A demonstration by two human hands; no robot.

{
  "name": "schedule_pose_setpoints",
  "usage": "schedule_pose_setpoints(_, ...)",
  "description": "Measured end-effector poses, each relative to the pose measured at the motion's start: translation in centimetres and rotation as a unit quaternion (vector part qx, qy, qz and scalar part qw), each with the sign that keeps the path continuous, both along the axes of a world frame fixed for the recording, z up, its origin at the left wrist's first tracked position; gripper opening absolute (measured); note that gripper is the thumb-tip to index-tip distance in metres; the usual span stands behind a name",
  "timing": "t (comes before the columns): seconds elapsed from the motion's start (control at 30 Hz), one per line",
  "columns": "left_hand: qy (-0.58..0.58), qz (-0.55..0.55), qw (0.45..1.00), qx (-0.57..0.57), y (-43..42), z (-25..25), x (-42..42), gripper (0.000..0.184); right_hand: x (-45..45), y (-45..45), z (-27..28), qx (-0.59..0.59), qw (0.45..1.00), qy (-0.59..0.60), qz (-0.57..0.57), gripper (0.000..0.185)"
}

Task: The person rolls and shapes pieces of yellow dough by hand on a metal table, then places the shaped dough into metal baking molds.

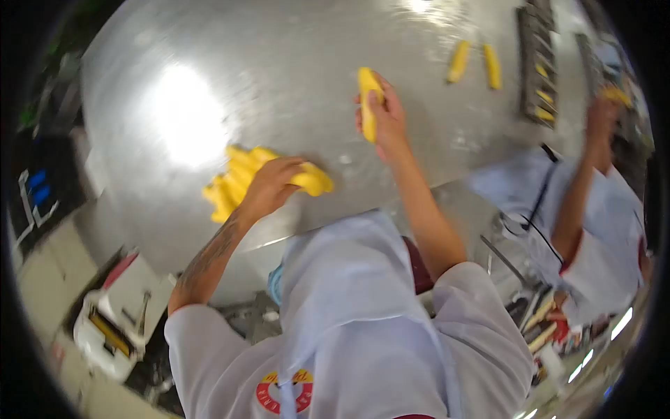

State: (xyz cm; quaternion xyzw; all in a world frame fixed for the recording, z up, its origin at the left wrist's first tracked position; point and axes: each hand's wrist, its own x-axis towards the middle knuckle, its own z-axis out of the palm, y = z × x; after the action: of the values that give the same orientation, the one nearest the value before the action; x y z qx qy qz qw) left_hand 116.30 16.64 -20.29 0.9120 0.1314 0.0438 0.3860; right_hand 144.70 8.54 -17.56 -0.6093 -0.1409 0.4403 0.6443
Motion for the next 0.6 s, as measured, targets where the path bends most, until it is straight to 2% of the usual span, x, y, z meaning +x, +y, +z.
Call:
schedule_pose_setpoints(0.03, -0.016, 0.124, 0.98, -0.154, -1.1, 0.1, 0.7, 0.032, 1.4, -1.6, 2.5, 0.032, 0.99, 0.08, -0.109, 0.039)
schedule_pose_setpoints(0.07, -0.017, 0.238, 0.923, -0.304, -1.7, 0.2, 1.2, 0.027, 3.2, -3.4, 6.1, 0.073, 0.982, 0.0, -0.172, 0.039)
schedule_pose_setpoints(0.1, -0.042, 0.3, 0.895, -0.328, -1.7, 0.1, 1.4, 0.024, 4.9, -5.3, 10.0, 0.113, 0.964, -0.071, -0.231, 0.04)
schedule_pose_setpoints(0.17, -0.109, 0.405, 0.822, -0.385, -1.3, 0.5, 2.5, 0.023, 9.0, -7.0, 15.1, 0.118, 0.896, -0.323, -0.28, 0.038)
schedule_pose_setpoints(0.2, -0.153, 0.447, 0.777, -0.416, -0.9, 1.6, 3.3, 0.024, 11.8, -8.1, 15.2, 0.108, 0.885, -0.351, -0.287, 0.038)
schedule_pose_setpoints(0.23, -0.194, 0.489, 0.726, -0.442, -0.3, 2.8, 3.7, 0.026, 15.3, -8.5, 12.8, 0.039, 0.852, -0.456, -0.255, 0.039)
schedule_pose_setpoints(0.27, -0.187, 0.482, 0.76, -0.394, 0.3, 4.1, 3.9, 0.028, 18.7, -8.9, 10.5, -0.027, 0.798, -0.556, -0.231, 0.04)
schedule_pose_setpoints(0.33, -0.171, 0.464, 0.816, -0.299, 1.4, 5.9, 4.2, 0.032, 17.8, -10.6, 3.2, -0.185, 0.681, -0.687, -0.173, 0.042)
schedule_pose_setpoints(0.4, -0.188, 0.412, 0.82, -0.349, 2.6, 6.9, 4.4, 0.034, 9.1, -11.4, 0.4, -0.243, 0.672, -0.678, -0.174, 0.044)
schedule_pose_setpoints(0.47, -0.18, 0.405, 0.803, -0.399, 3.7, 8.1, 4.3, 0.038, 0.6, -13.4, -2.9, -0.244, 0.812, -0.528, -0.048, 0.049)
schedule_pose_setpoints(0.5, -0.158, 0.412, 0.789, -0.428, 3.9, 9.2, 4.8, 0.04, -3.7, -13.1, -2.6, -0.19, 0.913, -0.356, -0.063, 0.05)
schedule_pose_setpoints(0.53, -0.127, 0.429, 0.763, -0.466, 4.2, 10.2, 5.3, 0.043, -7.2, -11.7, -2.3, -0.128, 0.975, -0.166, -0.071, 0.051)
schedule_pose_setpoints(0.57, -0.098, 0.446, 0.733, -0.504, 4.3, 11.3, 5.6, 0.047, -9.8, -10.2, -1.5, -0.135, 0.96, -0.244, -0.034, 0.055)
schedule_pose_setpoints(0.6, -0.104, 0.425, 0.738, -0.514, 4.5, 11.7, 5.9, 0.047, -11.6, -9.1, -0.3, -0.141, 0.936, -0.324, 0.002, 0.058)
